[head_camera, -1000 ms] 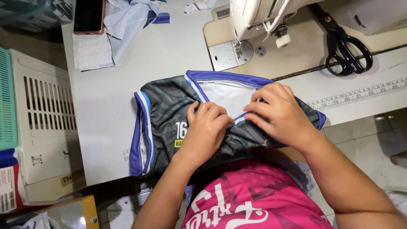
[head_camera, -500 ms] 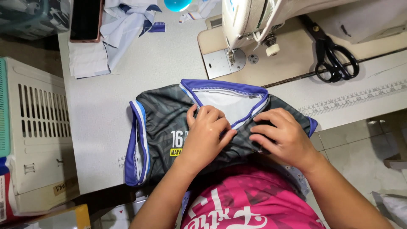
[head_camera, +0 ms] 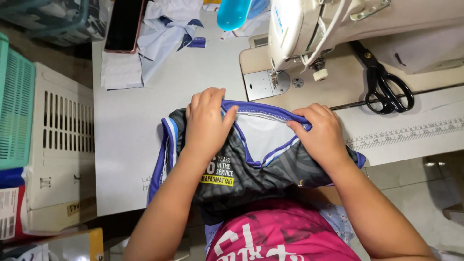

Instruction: Using scissors to trim excess fabric and loose threads from the neckline of a sports jersey at a sewing workstation.

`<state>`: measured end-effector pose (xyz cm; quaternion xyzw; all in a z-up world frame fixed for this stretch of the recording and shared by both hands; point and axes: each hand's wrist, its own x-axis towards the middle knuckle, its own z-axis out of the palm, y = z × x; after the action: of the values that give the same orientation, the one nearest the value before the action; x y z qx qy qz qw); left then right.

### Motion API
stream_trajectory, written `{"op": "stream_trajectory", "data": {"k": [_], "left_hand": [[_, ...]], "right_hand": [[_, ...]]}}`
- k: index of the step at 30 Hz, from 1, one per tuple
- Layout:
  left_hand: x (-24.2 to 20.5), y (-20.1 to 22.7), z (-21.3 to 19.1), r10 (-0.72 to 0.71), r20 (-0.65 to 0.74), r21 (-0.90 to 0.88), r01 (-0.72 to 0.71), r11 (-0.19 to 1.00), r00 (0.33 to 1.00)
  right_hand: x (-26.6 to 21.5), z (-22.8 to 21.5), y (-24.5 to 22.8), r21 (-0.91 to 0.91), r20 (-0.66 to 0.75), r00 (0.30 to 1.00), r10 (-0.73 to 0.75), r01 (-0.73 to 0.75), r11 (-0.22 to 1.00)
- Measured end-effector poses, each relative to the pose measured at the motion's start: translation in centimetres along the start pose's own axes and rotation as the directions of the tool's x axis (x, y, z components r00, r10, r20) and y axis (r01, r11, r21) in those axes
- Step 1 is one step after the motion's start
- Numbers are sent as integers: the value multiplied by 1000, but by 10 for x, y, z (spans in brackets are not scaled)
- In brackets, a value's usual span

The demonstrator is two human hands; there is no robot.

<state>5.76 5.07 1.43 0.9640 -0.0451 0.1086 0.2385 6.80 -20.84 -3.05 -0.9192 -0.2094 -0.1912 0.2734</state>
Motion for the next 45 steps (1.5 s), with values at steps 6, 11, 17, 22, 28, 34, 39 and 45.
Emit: {"op": "stream_trajectory", "data": {"k": [6,11,17,22,28,34,39,45], "left_hand": [[20,-35,33,7,115,-77,2,997,993],[18,-43,20,149,81,-156,-135,979,986],[14,-31,3,219,77,-181,-203,962,973],[11,-32,0,306,86,-151,-291,945,948],[5,-38,-2,405,2,-8,-405,914,914],[5,-41,1,447,-32,44,-445,894,894],[5,-40,-2,432,-26,34,-431,902,901],[8,-47,3,410,-46,32,-408,912,911]], "right_hand": [[5,-4,-1,131,-6,996,88,-87,988],[4,-5,-1,182,-61,998,-25,36,983],[5,-11,-13,151,-80,986,-143,154,976],[-5,-13,-13,68,-85,969,-230,236,969],[-13,-14,-14,11,-80,933,-352,354,935],[-11,-16,-14,28,-75,929,-362,365,931],[-8,-14,-10,75,-78,940,-334,339,938],[-9,-10,-5,92,-98,951,-294,303,949]]}}
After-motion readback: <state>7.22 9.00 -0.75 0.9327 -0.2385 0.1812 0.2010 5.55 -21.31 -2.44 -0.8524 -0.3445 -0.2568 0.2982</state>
